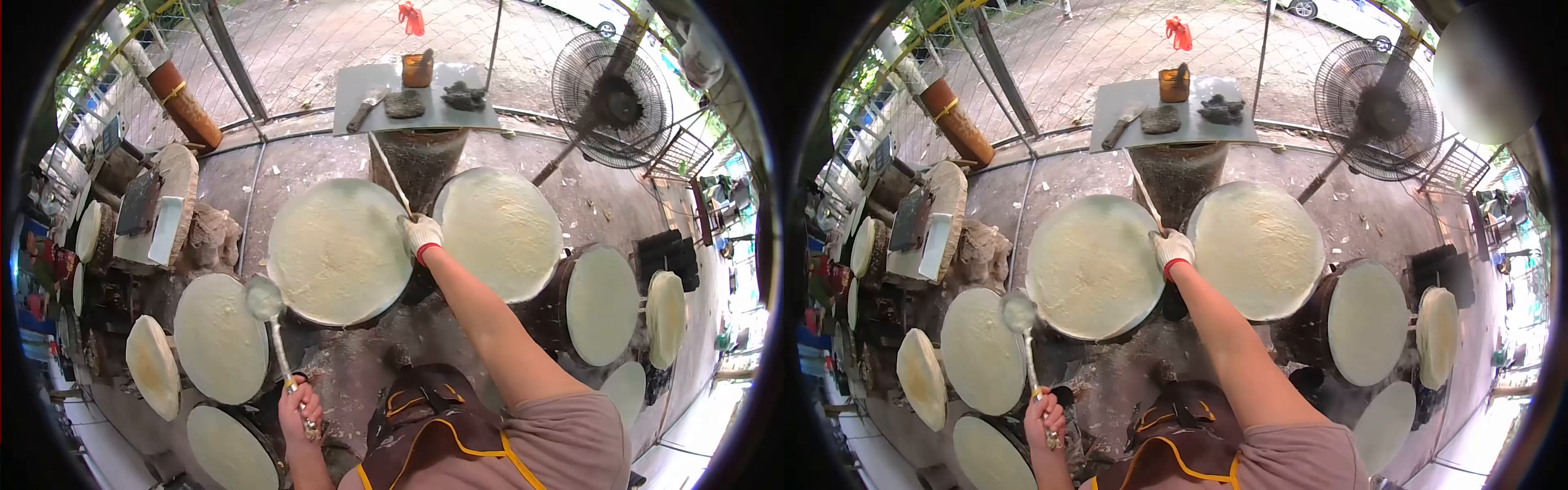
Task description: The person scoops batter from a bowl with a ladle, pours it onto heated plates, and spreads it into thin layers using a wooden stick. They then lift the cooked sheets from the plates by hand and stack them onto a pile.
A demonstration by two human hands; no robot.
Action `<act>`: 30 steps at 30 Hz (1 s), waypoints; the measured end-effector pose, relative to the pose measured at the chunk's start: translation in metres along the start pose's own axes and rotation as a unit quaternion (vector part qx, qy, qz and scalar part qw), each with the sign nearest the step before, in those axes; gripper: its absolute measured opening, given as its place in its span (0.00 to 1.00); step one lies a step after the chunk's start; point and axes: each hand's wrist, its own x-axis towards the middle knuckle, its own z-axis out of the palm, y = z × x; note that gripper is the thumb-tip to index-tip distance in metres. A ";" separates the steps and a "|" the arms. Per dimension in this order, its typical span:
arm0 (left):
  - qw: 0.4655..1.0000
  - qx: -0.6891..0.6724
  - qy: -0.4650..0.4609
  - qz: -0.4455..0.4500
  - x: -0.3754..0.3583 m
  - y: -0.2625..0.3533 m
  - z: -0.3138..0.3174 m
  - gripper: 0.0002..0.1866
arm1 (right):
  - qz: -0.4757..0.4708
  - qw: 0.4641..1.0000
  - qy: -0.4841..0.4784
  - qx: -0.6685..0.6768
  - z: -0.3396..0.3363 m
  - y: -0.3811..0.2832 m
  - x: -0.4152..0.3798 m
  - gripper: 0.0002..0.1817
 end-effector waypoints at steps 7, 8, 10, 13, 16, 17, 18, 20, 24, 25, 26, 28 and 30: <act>0.995 -0.071 0.003 0.074 0.017 0.042 -0.024 0.07 | -0.013 0.997 -0.080 -0.006 -0.009 -0.051 -0.025 0.22; 0.994 -0.076 0.000 0.073 0.021 0.046 -0.023 0.07 | -0.018 0.994 -0.062 0.092 -0.015 -0.060 -0.032 0.20; 0.994 -0.082 -0.009 0.072 0.027 0.052 -0.015 0.08 | -0.006 0.975 -0.054 0.214 -0.027 -0.069 -0.042 0.18; 0.996 -0.071 -0.040 0.043 0.037 0.055 -0.005 0.09 | 0.040 0.916 -0.017 0.398 -0.071 -0.046 -0.042 0.16; 0.993 -0.063 -0.103 -0.011 0.060 0.049 -0.001 0.10 | 0.029 0.906 0.124 0.404 -0.147 0.029 -0.046 0.14; 0.991 -0.056 -0.117 -0.028 0.068 0.046 0.004 0.11 | 0.059 0.905 0.165 0.387 -0.161 0.073 -0.042 0.15; 0.993 -0.026 -0.109 -0.039 0.076 0.042 0.012 0.10 | 0.088 0.903 0.199 0.371 -0.176 0.112 -0.038 0.16; 0.995 0.030 -0.086 -0.046 0.087 0.033 0.028 0.09 | 0.162 0.909 0.236 0.301 -0.209 0.155 -0.039 0.18; 0.989 0.025 -0.113 -0.091 0.089 0.010 0.069 0.09 | 0.288 0.931 0.221 0.042 -0.240 0.201 -0.038 0.22; 0.988 0.030 -0.116 -0.096 0.087 0.006 0.081 0.09 | 0.304 0.929 0.208 -0.033 -0.241 0.210 -0.037 0.22; 0.987 0.035 -0.117 -0.102 0.085 0.002 0.088 0.10 | 0.319 0.926 0.199 -0.035 -0.242 0.219 -0.040 0.26; 0.981 0.042 -0.140 -0.126 0.086 -0.005 0.092 0.11 | 0.302 0.918 0.257 -0.022 -0.241 0.221 -0.048 0.28; 0.975 0.050 -0.158 -0.146 0.085 -0.011 0.094 0.11 | 0.341 0.915 0.217 -0.011 -0.244 0.217 -0.054 0.31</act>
